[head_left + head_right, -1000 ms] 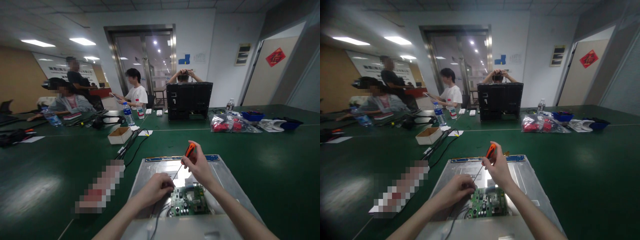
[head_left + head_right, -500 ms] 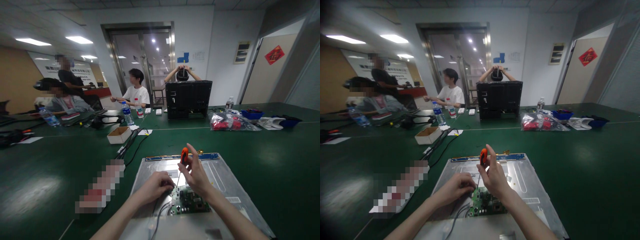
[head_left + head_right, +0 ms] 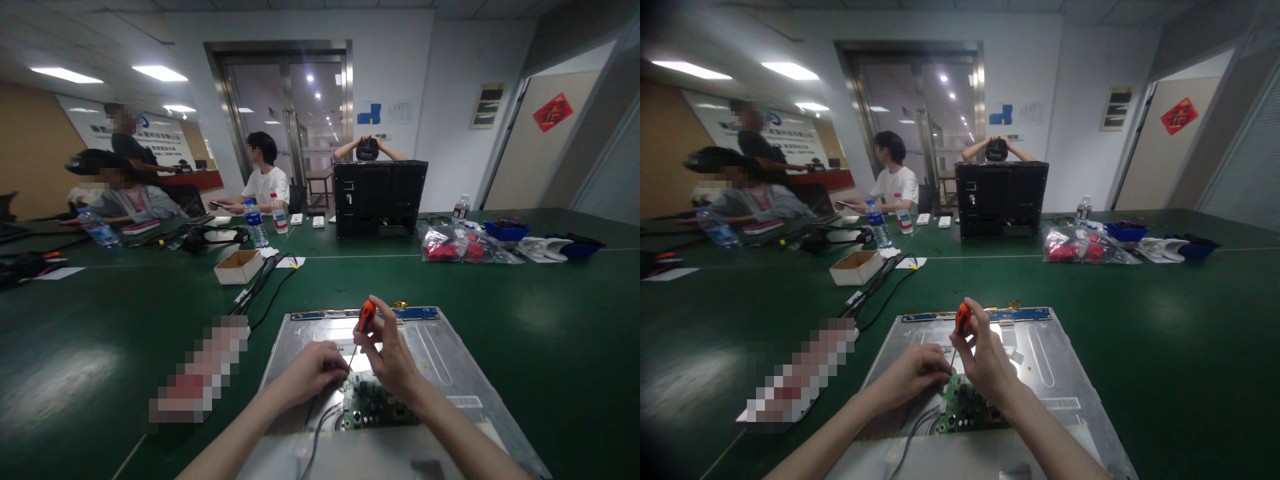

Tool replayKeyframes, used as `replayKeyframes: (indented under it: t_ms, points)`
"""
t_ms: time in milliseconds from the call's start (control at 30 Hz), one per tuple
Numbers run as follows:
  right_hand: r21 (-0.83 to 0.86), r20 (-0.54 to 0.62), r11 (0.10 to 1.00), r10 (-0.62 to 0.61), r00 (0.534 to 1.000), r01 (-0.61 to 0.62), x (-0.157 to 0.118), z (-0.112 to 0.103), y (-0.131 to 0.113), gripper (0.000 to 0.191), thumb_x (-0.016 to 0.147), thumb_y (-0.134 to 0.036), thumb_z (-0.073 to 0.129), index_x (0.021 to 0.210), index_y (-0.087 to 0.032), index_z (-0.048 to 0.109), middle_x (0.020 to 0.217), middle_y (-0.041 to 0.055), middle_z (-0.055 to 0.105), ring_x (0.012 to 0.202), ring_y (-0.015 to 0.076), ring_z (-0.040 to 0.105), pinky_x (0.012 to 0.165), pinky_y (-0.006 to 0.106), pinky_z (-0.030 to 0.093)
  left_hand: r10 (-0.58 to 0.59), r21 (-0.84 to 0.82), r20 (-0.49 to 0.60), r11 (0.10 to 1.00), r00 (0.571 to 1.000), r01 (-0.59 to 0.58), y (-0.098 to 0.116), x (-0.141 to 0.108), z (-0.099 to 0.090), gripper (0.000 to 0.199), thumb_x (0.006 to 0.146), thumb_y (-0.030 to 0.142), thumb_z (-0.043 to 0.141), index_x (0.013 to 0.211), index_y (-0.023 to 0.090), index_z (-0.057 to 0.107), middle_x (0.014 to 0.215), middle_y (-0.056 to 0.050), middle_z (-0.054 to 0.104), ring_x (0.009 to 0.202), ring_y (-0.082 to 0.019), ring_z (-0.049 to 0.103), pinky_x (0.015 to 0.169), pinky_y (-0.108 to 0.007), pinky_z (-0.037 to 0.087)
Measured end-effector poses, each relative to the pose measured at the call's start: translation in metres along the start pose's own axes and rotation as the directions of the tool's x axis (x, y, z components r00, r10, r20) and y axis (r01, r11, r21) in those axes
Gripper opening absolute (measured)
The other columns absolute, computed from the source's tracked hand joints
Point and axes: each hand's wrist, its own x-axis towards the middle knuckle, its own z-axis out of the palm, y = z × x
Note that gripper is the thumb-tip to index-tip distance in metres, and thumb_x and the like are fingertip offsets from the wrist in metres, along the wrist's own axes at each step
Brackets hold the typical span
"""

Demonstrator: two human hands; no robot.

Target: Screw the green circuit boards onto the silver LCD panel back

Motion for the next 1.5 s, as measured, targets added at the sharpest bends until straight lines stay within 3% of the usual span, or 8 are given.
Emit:
replayKeyframes:
  t_ms: [133,300,600,933,1333,1500]
  points:
    - [-0.057,0.004,0.985,-0.163,0.987,0.163,0.0,0.002,0.005,0.059,0.102,-0.025,0.052,0.152,-0.03,0.022,0.088,0.0007,0.065,0.062,0.0147,0.062,0.058,0.028,0.054,-0.013,0.014,0.013,1.0,1.0,0.013,-0.001,-0.001,0.001,0.013,0.086,0.011,0.069,0.085,0.018,0.08,0.082,-0.002,0.073,0.075,-0.017,0.063,0.073,-0.025,0.045]
    - [-0.124,0.032,0.966,-0.226,0.974,0.228,0.0,0.004,0.007,0.062,0.102,-0.021,0.05,0.155,-0.03,0.018,0.084,-0.0001,0.062,0.062,0.0149,0.061,0.056,0.026,0.053,-0.027,-0.019,0.012,0.999,1.0,0.027,0.002,0.0,-0.001,0.012,0.084,0.01,0.071,0.082,0.018,0.08,0.08,-0.001,0.072,0.075,-0.017,0.063,0.075,-0.025,0.046]
    - [-0.15,0.061,0.961,-0.225,0.973,0.232,-0.001,0.006,0.006,0.068,0.099,-0.018,0.05,0.156,-0.032,0.015,0.089,0.0021,0.064,0.062,0.0152,0.062,0.054,0.027,0.054,-0.023,-0.065,0.005,0.998,1.0,0.023,-0.002,0.001,0.0,0.014,0.081,0.009,0.069,0.08,0.018,0.08,0.079,-0.001,0.071,0.074,-0.017,0.063,0.069,-0.024,0.045]
    - [-0.094,0.161,0.978,-0.169,0.972,0.186,0.001,-0.003,-0.007,0.078,0.091,-0.011,0.056,0.155,-0.034,0.018,0.097,0.0041,0.066,0.076,0.0186,0.067,0.06,0.03,0.058,-0.009,-0.086,0.001,0.996,1.0,0.009,-0.003,0.002,0.0,0.014,0.079,0.01,0.069,0.079,0.019,0.08,0.079,-0.001,0.073,0.077,-0.018,0.065,0.075,-0.026,0.046]
    - [-0.172,0.114,0.96,-0.203,0.973,0.22,0.002,0.001,0.005,0.093,0.088,-0.012,0.067,0.158,-0.04,0.012,0.091,-0.0015,0.061,0.064,0.0142,0.062,0.052,0.025,0.055,-0.009,-0.107,0.013,0.994,1.0,0.01,-0.007,0.003,0.001,0.014,0.083,0.015,0.067,0.079,0.019,0.08,0.082,-0.003,0.074,0.079,-0.019,0.065,0.073,-0.025,0.046]
    - [-0.143,0.163,0.967,-0.189,0.968,0.212,0.002,-0.002,-0.002,0.084,0.092,-0.013,0.059,0.159,-0.037,0.015,0.1,0.0039,0.065,0.072,0.0168,0.066,0.055,0.027,0.057,-0.013,-0.105,0.019,0.994,1.0,0.015,-0.005,0.002,0.0,0.013,0.081,0.013,0.067,0.08,0.018,0.08,0.081,-0.002,0.074,0.078,-0.019,0.065,0.076,-0.026,0.047]
